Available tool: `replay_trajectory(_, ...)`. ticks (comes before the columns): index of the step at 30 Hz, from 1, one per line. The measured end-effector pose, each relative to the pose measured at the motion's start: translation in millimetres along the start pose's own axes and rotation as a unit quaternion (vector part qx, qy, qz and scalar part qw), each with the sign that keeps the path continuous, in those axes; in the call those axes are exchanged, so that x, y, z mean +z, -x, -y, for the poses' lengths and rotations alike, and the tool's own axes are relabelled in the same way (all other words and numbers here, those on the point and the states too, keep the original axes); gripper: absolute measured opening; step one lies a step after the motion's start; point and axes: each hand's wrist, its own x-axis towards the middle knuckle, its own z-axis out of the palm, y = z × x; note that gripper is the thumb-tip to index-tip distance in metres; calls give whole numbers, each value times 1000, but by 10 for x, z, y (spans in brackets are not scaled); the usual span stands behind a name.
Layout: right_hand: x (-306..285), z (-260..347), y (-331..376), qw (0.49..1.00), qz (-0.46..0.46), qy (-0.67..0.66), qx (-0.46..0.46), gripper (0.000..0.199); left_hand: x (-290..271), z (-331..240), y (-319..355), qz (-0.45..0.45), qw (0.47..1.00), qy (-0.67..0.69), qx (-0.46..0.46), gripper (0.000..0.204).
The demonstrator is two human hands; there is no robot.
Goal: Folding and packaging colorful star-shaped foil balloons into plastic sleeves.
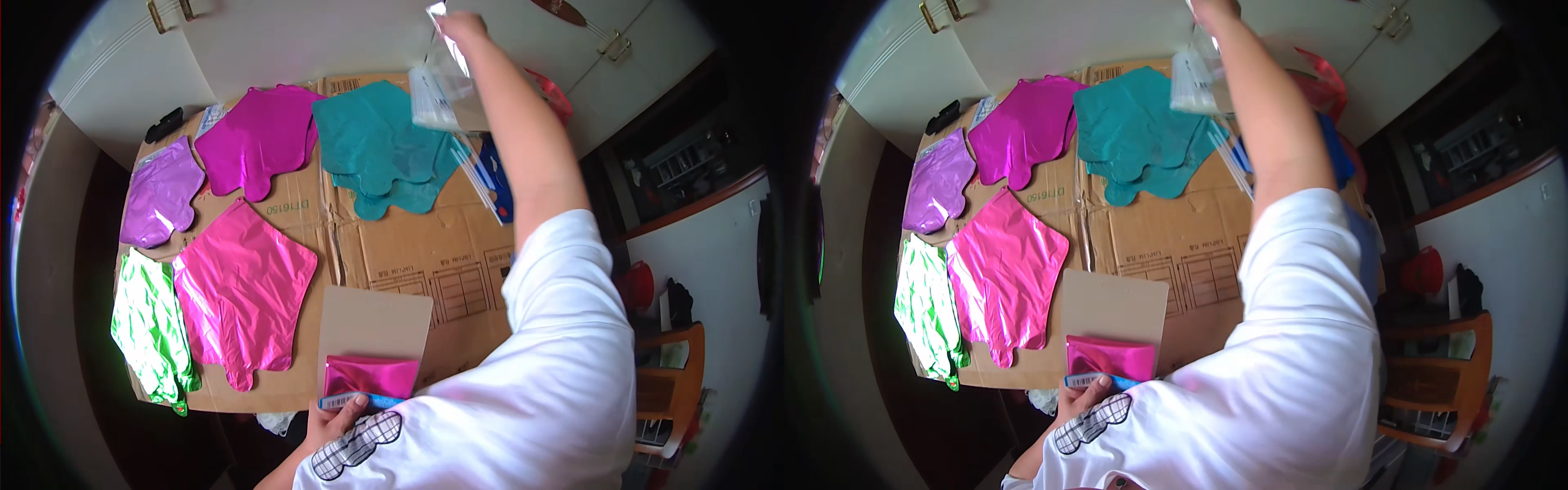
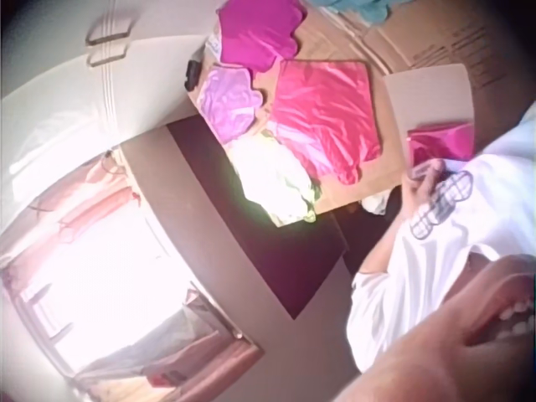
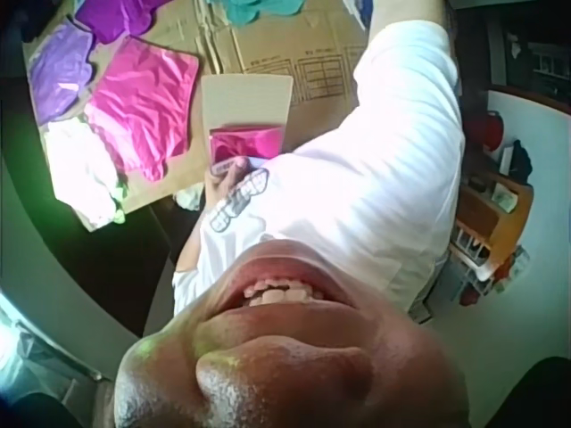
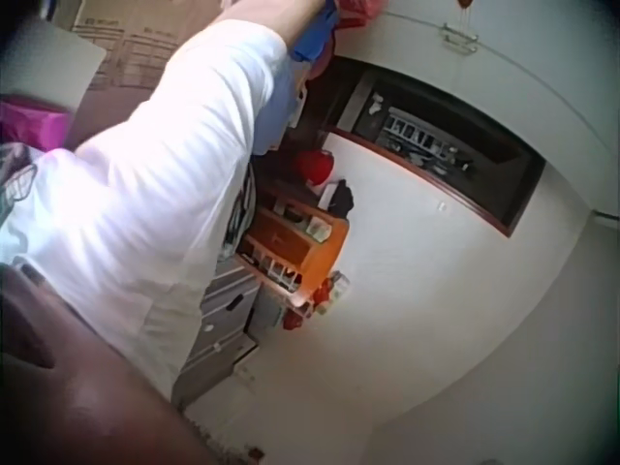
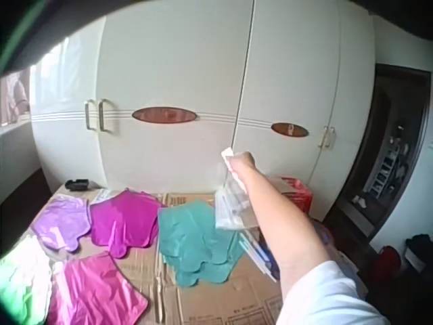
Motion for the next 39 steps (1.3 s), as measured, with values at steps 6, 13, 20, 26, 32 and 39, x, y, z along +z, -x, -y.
replay_trajectory(6,-1114,546,1262,905,148,-397,-32,14,-1,190,-29,64,989,85,105,25)
replay_trajectory(13,-1108,-221,2918,902,188,-376,94,18,-192,560,355,121,970,144,153,22)
replay_trajectory(20,-436,-721,3848,969,145,-187,71,24,-353,941,721,47,974,183,125,20)
replay_trajectory(26,-203,-817,3963,993,104,33,-41,28,-279,1007,760,53,972,194,124,18)
replay_trajectory(32,-313,-824,4096,978,40,149,-143,33,-198,1041,604,93,966,225,90,18)
replay_trajectory(39,-959,-646,5901,969,198,-147,30,26,55,1008,489,106,960,256,33,22)
